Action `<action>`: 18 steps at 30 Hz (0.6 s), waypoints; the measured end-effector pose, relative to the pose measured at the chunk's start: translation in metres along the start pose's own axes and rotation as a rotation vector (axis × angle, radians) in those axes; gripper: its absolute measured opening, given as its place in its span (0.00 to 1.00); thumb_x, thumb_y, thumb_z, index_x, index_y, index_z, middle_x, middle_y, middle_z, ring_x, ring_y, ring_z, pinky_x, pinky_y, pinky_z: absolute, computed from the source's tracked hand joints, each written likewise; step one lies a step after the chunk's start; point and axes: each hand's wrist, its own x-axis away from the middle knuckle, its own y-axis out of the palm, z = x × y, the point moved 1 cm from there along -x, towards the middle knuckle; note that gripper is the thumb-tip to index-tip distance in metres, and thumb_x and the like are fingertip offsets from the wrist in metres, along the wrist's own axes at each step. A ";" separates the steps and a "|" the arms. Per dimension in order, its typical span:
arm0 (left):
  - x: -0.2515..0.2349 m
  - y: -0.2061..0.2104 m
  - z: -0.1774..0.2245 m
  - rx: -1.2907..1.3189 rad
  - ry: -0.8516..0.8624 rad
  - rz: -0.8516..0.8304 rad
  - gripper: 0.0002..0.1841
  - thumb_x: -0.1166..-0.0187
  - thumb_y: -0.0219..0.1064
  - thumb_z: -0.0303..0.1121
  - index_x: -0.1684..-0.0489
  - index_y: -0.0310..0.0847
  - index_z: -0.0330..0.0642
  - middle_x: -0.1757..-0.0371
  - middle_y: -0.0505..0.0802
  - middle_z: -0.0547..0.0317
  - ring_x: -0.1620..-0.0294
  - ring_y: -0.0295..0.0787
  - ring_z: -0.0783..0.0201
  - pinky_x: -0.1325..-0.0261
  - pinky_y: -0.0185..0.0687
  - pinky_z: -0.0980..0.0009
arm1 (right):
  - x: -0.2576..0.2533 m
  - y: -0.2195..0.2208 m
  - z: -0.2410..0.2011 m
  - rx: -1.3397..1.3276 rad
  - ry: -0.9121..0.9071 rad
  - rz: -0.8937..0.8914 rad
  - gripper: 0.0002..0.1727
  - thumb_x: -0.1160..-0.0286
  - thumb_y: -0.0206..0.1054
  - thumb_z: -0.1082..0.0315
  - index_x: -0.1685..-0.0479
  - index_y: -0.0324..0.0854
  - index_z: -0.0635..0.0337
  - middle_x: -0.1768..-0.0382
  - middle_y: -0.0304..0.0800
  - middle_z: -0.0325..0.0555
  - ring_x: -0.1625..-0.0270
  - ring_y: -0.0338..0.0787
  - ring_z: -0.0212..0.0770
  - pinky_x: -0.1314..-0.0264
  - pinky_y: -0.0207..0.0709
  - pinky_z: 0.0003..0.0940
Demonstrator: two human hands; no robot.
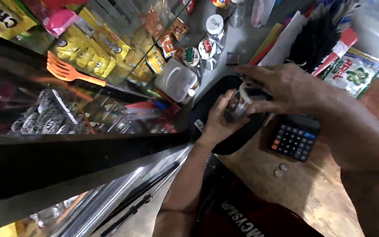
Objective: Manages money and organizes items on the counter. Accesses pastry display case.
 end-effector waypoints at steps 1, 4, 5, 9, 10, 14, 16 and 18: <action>-0.001 0.001 0.003 0.019 0.013 0.009 0.43 0.41 0.85 0.28 0.20 0.68 0.30 0.34 0.85 0.42 0.38 0.85 0.61 0.33 0.84 0.68 | 0.000 0.004 -0.001 0.050 -0.079 0.044 0.47 0.24 0.53 0.26 0.20 0.74 0.58 0.45 0.90 0.57 0.53 0.92 0.56 0.57 0.85 0.57; -0.002 0.006 0.013 -0.269 0.097 0.138 0.39 0.41 0.85 0.33 0.26 0.74 0.28 0.36 0.87 0.38 0.35 0.86 0.53 0.29 0.82 0.61 | -0.003 0.021 -0.013 0.213 -0.080 0.240 0.36 0.16 0.50 0.36 0.49 0.84 0.64 0.63 0.87 0.61 0.72 0.87 0.60 0.78 0.75 0.55; -0.002 0.008 0.012 -0.354 0.114 0.175 0.39 0.40 0.84 0.34 0.25 0.74 0.28 0.34 0.86 0.36 0.32 0.85 0.48 0.27 0.81 0.57 | -0.004 0.021 -0.020 0.258 0.039 0.219 0.40 0.16 0.47 0.32 0.51 0.83 0.66 0.65 0.87 0.61 0.75 0.87 0.61 0.80 0.74 0.56; 0.002 0.004 0.002 -0.213 0.063 0.118 0.42 0.39 0.84 0.33 0.21 0.70 0.28 0.34 0.85 0.38 0.34 0.85 0.54 0.29 0.82 0.62 | -0.008 0.009 -0.025 0.177 0.163 0.006 0.55 0.28 0.41 0.18 0.23 0.74 0.58 0.57 0.89 0.60 0.67 0.90 0.63 0.72 0.78 0.61; 0.003 0.002 0.002 -0.128 0.046 0.101 0.43 0.39 0.84 0.31 0.20 0.68 0.28 0.36 0.85 0.39 0.37 0.85 0.57 0.32 0.83 0.65 | -0.006 0.002 -0.020 0.101 0.088 -0.029 0.52 0.25 0.44 0.21 0.15 0.68 0.55 0.46 0.88 0.59 0.60 0.91 0.60 0.65 0.81 0.60; 0.002 -0.005 0.007 -0.156 0.075 0.150 0.44 0.41 0.85 0.30 0.20 0.67 0.28 0.33 0.84 0.36 0.32 0.83 0.53 0.27 0.80 0.61 | -0.002 -0.009 -0.005 -0.185 -0.082 -0.037 0.35 0.27 0.71 0.54 0.19 0.73 0.57 0.35 0.84 0.56 0.49 0.88 0.46 0.49 0.86 0.43; 0.002 -0.003 0.005 -0.172 0.076 0.136 0.44 0.40 0.85 0.31 0.20 0.68 0.28 0.34 0.84 0.38 0.33 0.84 0.54 0.28 0.81 0.63 | -0.003 -0.007 -0.010 -0.126 0.025 -0.039 0.35 0.29 0.74 0.48 0.24 0.76 0.58 0.43 0.89 0.55 0.55 0.89 0.47 0.51 0.85 0.47; 0.003 0.000 0.002 -0.114 0.031 0.099 0.43 0.39 0.84 0.31 0.19 0.67 0.30 0.34 0.84 0.39 0.36 0.85 0.56 0.31 0.83 0.64 | -0.004 -0.005 -0.010 -0.077 0.090 -0.048 0.39 0.30 0.70 0.37 0.28 0.77 0.59 0.57 0.90 0.52 0.63 0.88 0.48 0.59 0.83 0.51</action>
